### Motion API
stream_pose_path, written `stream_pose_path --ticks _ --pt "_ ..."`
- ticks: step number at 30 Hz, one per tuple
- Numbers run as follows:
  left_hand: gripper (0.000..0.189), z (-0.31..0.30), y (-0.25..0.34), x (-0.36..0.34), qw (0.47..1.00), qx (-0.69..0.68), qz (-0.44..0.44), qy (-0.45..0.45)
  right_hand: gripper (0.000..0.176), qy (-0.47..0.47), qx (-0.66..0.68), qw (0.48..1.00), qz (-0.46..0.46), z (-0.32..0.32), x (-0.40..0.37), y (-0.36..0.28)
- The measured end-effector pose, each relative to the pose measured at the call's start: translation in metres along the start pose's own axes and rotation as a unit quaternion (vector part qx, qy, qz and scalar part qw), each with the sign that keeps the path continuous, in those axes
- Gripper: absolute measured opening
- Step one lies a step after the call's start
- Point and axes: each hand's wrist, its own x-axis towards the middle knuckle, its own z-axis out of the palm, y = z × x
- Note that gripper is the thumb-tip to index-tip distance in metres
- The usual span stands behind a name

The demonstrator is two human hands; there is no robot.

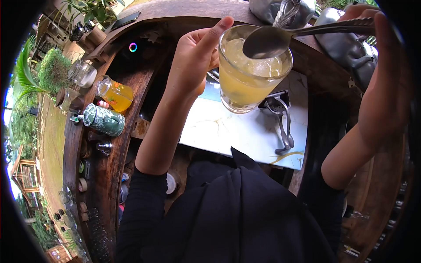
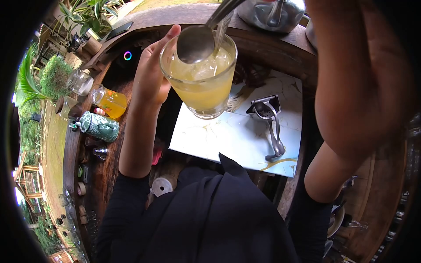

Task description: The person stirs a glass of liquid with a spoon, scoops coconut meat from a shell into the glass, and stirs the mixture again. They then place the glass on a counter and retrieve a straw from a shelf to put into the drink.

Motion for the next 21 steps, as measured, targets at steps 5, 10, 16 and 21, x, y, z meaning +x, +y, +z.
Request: stream_pose_path --ticks 5,10,16,21 --pt "0.031 -0.011 0.003 0.004 1.0 0.011 -0.008 0.002 0.021 0.095 0.061 0.993 0.024 0.0 0.004 0.001" --pt "0.036 -0.017 0.012 0.009 0.997 -0.047 -0.008 -0.064 0.021 0.151 0.119 0.981 0.034 0.006 0.006 0.0" --pt "0.038 -0.031 0.024 0.014 0.994 -0.103 -0.026 -0.022 0.021 0.2 0.17 0.964 0.037 0.014 0.006 -0.004" --pt "0.027 -0.012 0.029 0.001 0.986 0.104 0.125 -0.048 0.022 0.237 0.199 0.95 0.04 0.022 0.004 -0.01"
